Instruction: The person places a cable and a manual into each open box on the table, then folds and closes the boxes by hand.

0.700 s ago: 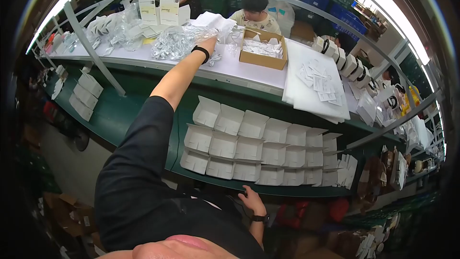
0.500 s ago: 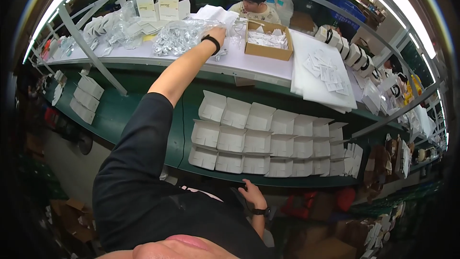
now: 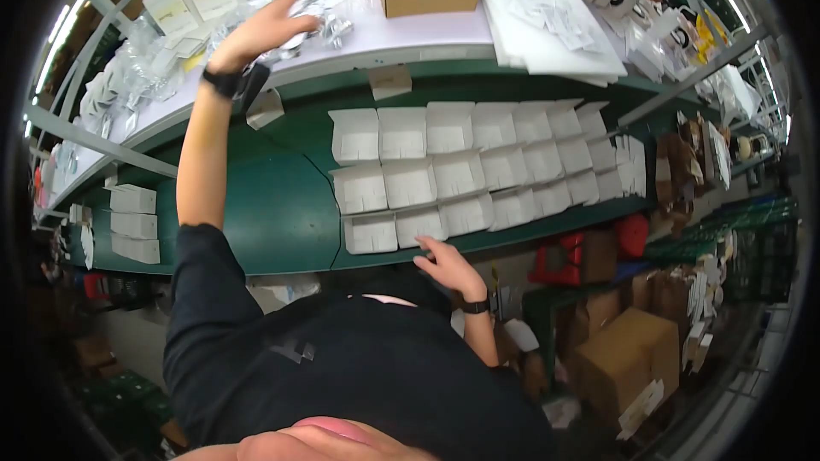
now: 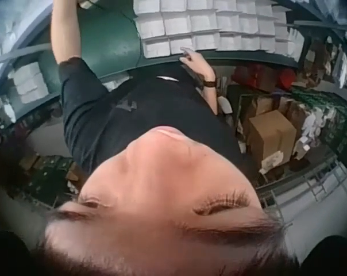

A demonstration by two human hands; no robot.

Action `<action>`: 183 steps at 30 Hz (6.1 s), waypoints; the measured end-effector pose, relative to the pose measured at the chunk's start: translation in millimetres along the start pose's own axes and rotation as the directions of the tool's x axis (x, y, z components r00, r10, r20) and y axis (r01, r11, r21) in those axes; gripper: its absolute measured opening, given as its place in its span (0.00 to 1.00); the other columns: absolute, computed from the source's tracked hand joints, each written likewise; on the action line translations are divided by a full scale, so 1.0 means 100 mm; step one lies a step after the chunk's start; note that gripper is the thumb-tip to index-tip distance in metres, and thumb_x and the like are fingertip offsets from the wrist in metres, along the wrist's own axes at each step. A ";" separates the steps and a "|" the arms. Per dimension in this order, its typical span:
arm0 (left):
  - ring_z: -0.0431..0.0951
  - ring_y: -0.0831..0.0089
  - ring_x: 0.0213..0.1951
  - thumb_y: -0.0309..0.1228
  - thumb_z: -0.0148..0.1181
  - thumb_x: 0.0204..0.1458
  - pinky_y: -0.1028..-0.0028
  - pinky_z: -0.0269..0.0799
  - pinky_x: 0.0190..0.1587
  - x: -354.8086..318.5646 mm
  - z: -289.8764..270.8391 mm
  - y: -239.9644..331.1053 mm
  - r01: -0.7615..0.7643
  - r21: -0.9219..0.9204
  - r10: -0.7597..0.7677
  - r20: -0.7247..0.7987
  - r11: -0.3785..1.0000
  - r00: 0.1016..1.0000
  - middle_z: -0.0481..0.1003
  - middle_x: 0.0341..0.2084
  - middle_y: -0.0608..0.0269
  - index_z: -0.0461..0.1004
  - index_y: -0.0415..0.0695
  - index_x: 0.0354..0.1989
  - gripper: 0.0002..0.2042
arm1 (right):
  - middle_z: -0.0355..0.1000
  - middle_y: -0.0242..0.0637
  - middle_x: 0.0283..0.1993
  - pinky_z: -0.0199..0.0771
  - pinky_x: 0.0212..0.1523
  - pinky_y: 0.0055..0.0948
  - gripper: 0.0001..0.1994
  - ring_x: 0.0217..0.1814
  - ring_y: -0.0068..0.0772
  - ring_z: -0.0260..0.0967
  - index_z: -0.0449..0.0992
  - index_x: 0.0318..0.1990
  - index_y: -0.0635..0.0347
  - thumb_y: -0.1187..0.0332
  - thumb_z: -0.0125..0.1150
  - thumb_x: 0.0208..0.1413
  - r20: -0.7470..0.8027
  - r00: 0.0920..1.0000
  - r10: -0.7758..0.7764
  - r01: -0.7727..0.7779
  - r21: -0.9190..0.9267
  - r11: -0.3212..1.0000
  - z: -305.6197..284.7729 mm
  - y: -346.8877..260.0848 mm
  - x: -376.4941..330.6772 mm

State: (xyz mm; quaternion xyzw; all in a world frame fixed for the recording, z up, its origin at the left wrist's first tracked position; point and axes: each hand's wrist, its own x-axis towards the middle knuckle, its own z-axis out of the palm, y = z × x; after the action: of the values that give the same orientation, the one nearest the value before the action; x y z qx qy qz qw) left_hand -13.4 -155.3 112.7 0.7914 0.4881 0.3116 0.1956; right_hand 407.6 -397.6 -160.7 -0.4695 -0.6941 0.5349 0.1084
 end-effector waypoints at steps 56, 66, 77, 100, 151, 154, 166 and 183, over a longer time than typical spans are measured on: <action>0.81 0.70 0.44 0.25 0.55 0.63 0.68 0.84 0.31 -3.43 3.10 -0.76 0.079 -0.936 -0.690 0.307 -0.342 0.655 0.75 0.56 0.56 0.52 0.56 0.77 0.34 | 0.79 0.54 0.38 0.76 0.36 0.45 0.13 0.38 0.58 0.79 0.78 0.45 0.66 0.63 0.60 0.67 -0.268 0.963 0.029 -0.055 -0.091 0.994 0.81 -0.72 2.14; 0.80 0.70 0.44 0.28 0.59 0.65 0.68 0.85 0.29 -3.28 3.11 -0.50 0.286 -0.949 -0.660 0.301 -0.135 0.688 0.75 0.53 0.59 0.52 0.50 0.77 0.33 | 0.81 0.47 0.42 0.80 0.38 0.34 0.16 0.37 0.36 0.81 0.78 0.51 0.69 0.63 0.64 0.66 -0.041 0.997 -0.060 0.068 0.243 0.968 1.20 -0.50 1.55; 0.83 0.71 0.39 0.29 0.61 0.65 0.70 0.84 0.26 -3.33 3.10 -0.38 0.249 -0.937 -0.661 0.349 -0.244 0.664 0.77 0.49 0.61 0.59 0.48 0.72 0.28 | 0.75 0.32 0.30 0.72 0.29 0.23 0.10 0.30 0.17 0.72 0.72 0.38 0.64 0.68 0.63 0.67 -0.178 0.977 0.118 0.049 0.724 0.688 1.45 -0.46 1.40; 0.82 0.73 0.36 0.21 0.53 0.63 0.74 0.84 0.25 -3.44 3.13 -0.41 0.267 -0.944 -0.759 0.318 -0.195 0.568 0.79 0.46 0.57 0.60 0.49 0.70 0.26 | 0.79 0.44 0.39 0.78 0.33 0.34 0.11 0.35 0.35 0.80 0.71 0.43 0.63 0.65 0.62 0.68 -0.181 0.973 0.143 -0.118 0.143 0.983 1.14 -0.04 1.25; 0.80 0.74 0.30 0.30 0.52 0.70 0.75 0.76 0.21 -2.78 3.26 -0.04 0.299 -0.808 -0.391 0.526 -0.508 0.756 0.77 0.36 0.62 0.64 0.47 0.63 0.15 | 0.81 0.42 0.37 0.78 0.34 0.31 0.16 0.36 0.27 0.79 0.77 0.55 0.68 0.67 0.63 0.66 0.066 0.997 0.035 -0.069 0.629 0.775 0.43 -0.34 1.15; 0.78 0.74 0.29 0.32 0.51 0.71 0.77 0.74 0.20 -2.65 3.22 0.09 0.348 -0.888 -0.539 0.459 -0.300 0.707 0.77 0.38 0.61 0.64 0.48 0.63 0.15 | 0.80 0.34 0.37 0.77 0.32 0.25 0.12 0.36 0.22 0.79 0.78 0.52 0.65 0.67 0.59 0.70 -0.211 0.974 -0.080 0.139 0.280 0.950 0.47 -0.32 1.19; 0.75 0.76 0.26 0.34 0.52 0.71 0.75 0.77 0.20 -2.57 3.19 0.09 0.285 -0.933 -0.663 0.356 -0.218 0.659 0.76 0.36 0.62 0.59 0.49 0.73 0.23 | 0.83 0.49 0.40 0.78 0.35 0.36 0.17 0.35 0.35 0.80 0.79 0.53 0.70 0.62 0.63 0.67 -0.501 0.838 -0.215 0.099 -0.247 0.964 -0.42 -0.27 2.31; 0.75 0.77 0.24 0.31 0.51 0.70 0.77 0.74 0.18 -2.13 3.38 0.38 0.438 -0.866 -0.553 0.493 -0.239 0.672 0.76 0.32 0.62 0.60 0.46 0.74 0.25 | 0.82 0.36 0.37 0.78 0.40 0.26 0.11 0.36 0.21 0.78 0.81 0.47 0.67 0.67 0.64 0.66 -0.072 0.996 -0.060 0.080 0.315 0.946 -0.68 0.03 1.49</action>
State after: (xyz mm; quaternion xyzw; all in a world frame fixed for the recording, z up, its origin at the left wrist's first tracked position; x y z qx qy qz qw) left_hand 172.3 -364.3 -175.1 0.1447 0.4168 0.4766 0.7604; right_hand 373.8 -240.1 -188.1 -0.4370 -0.6116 0.6209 0.2227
